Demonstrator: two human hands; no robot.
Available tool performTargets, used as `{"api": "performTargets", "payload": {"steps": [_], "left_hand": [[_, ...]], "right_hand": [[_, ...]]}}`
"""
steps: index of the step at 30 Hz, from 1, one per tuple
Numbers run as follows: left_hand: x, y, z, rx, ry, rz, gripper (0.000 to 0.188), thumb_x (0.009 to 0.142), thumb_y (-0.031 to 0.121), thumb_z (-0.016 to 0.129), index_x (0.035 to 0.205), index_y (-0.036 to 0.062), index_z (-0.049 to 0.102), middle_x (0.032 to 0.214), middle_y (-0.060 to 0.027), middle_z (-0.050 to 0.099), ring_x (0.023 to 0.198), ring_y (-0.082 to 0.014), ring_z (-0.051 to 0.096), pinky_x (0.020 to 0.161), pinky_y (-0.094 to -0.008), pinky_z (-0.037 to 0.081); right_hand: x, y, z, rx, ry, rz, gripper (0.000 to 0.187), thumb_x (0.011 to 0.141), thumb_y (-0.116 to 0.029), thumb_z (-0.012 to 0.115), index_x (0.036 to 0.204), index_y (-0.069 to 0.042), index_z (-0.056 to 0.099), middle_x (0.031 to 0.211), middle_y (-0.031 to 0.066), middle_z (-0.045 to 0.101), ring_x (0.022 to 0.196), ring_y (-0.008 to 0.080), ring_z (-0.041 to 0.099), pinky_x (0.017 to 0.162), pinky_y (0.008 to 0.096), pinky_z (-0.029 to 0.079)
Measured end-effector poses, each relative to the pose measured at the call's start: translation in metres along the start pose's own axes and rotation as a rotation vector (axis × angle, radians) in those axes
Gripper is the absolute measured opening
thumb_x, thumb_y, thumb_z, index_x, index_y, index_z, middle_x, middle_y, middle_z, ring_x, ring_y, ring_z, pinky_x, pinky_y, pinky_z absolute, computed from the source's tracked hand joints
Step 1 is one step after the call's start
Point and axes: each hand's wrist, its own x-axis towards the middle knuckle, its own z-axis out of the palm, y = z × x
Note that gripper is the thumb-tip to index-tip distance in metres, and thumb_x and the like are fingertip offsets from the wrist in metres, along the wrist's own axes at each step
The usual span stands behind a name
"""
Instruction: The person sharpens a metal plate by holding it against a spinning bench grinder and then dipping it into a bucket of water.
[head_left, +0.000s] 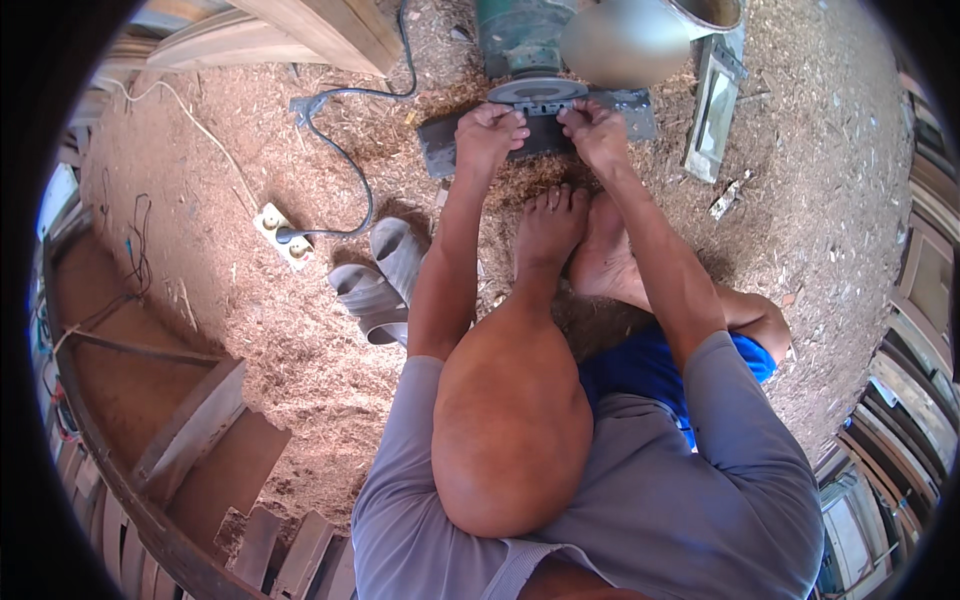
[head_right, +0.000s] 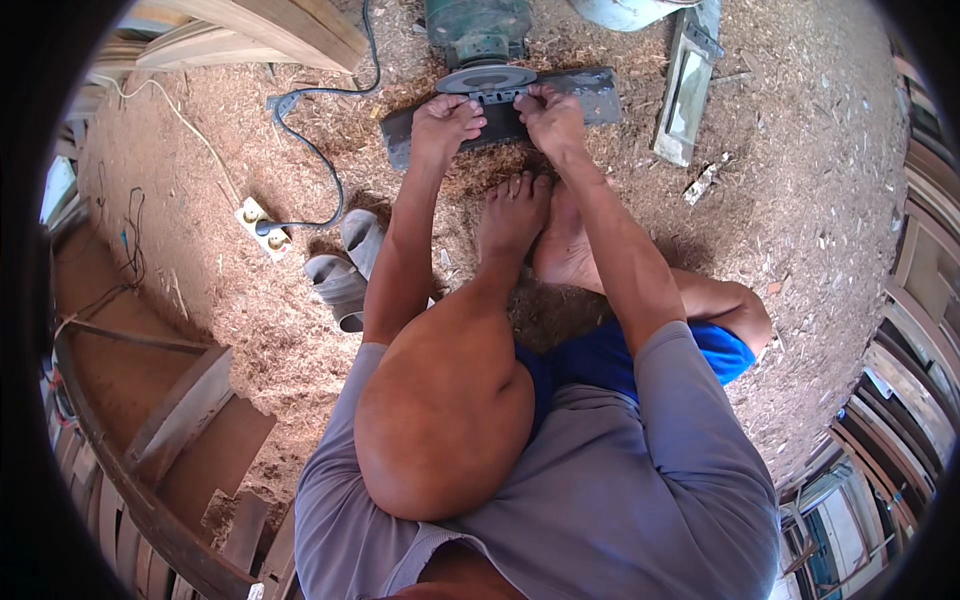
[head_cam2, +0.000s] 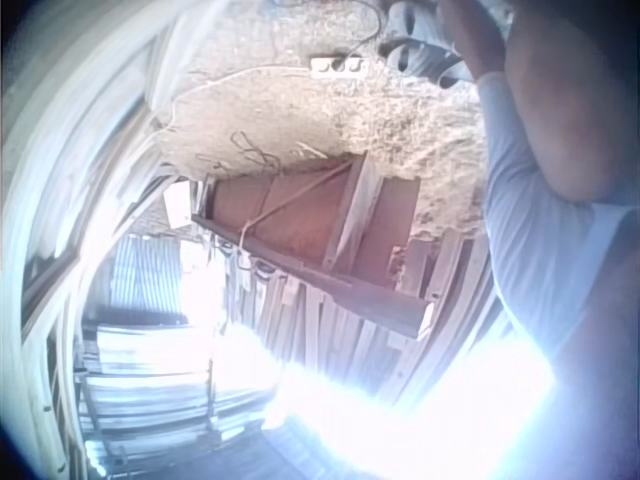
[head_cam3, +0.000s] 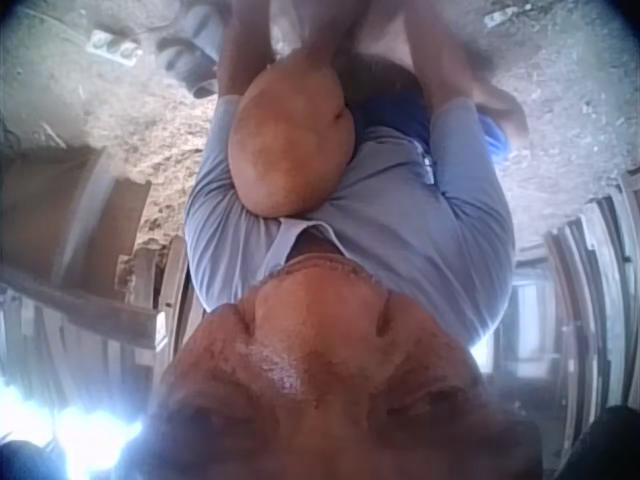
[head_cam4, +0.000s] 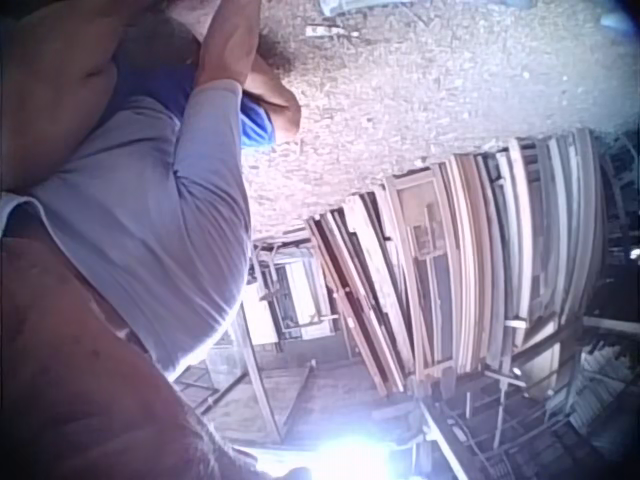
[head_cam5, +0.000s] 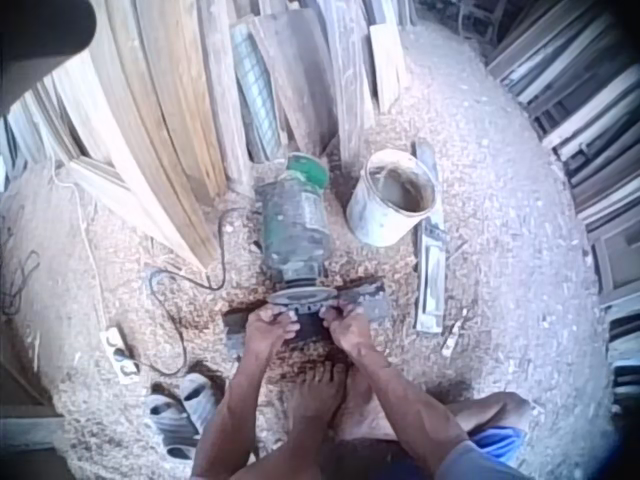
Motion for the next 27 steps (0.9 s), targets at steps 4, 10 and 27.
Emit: {"api": "performTargets", "payload": {"steps": [4, 10, 27], "left_hand": [[-0.001, 0.001, 0.001, 0.005, 0.013, -0.001, 0.017, 0.088, 0.010, 0.064, 0.098, -0.0030, 0.061, 0.085, -0.0095, 0.067, 0.069, -0.0135, 0.067, 0.055, -0.0213, 0.053], [-0.003, 0.006, 0.003, 0.010, 0.011, -0.002, 0.018, 0.088, 0.011, 0.064, 0.098, -0.0029, 0.061, 0.087, -0.0108, 0.068, 0.070, -0.0147, 0.068, 0.054, -0.0212, 0.053], [0.002, 0.005, 0.003, -0.109, -0.008, 0.024, 0.020, 0.087, 0.006, 0.063, 0.099, -0.0090, 0.058, 0.085, -0.0152, 0.067, 0.069, -0.0177, 0.068, 0.057, -0.0237, 0.055]], "right_hand": [[-0.002, 0.001, 0.000, -0.005, 0.021, -0.018, 0.020, 0.081, -0.007, 0.068, 0.095, 0.006, 0.062, 0.074, 0.0043, 0.064, 0.060, 0.0077, 0.056, 0.058, 0.0223, 0.047], [0.002, 0.004, 0.002, 0.008, 0.047, 0.000, 0.022, 0.082, -0.007, 0.068, 0.097, 0.008, 0.061, 0.076, 0.0057, 0.066, 0.062, 0.0085, 0.059, 0.058, 0.0222, 0.047], [0.001, 0.002, 0.010, -0.014, 0.135, 0.054, 0.025, 0.079, -0.010, 0.070, 0.098, 0.006, 0.064, 0.077, 0.0119, 0.070, 0.064, 0.0133, 0.066, 0.059, 0.0246, 0.051]]}}
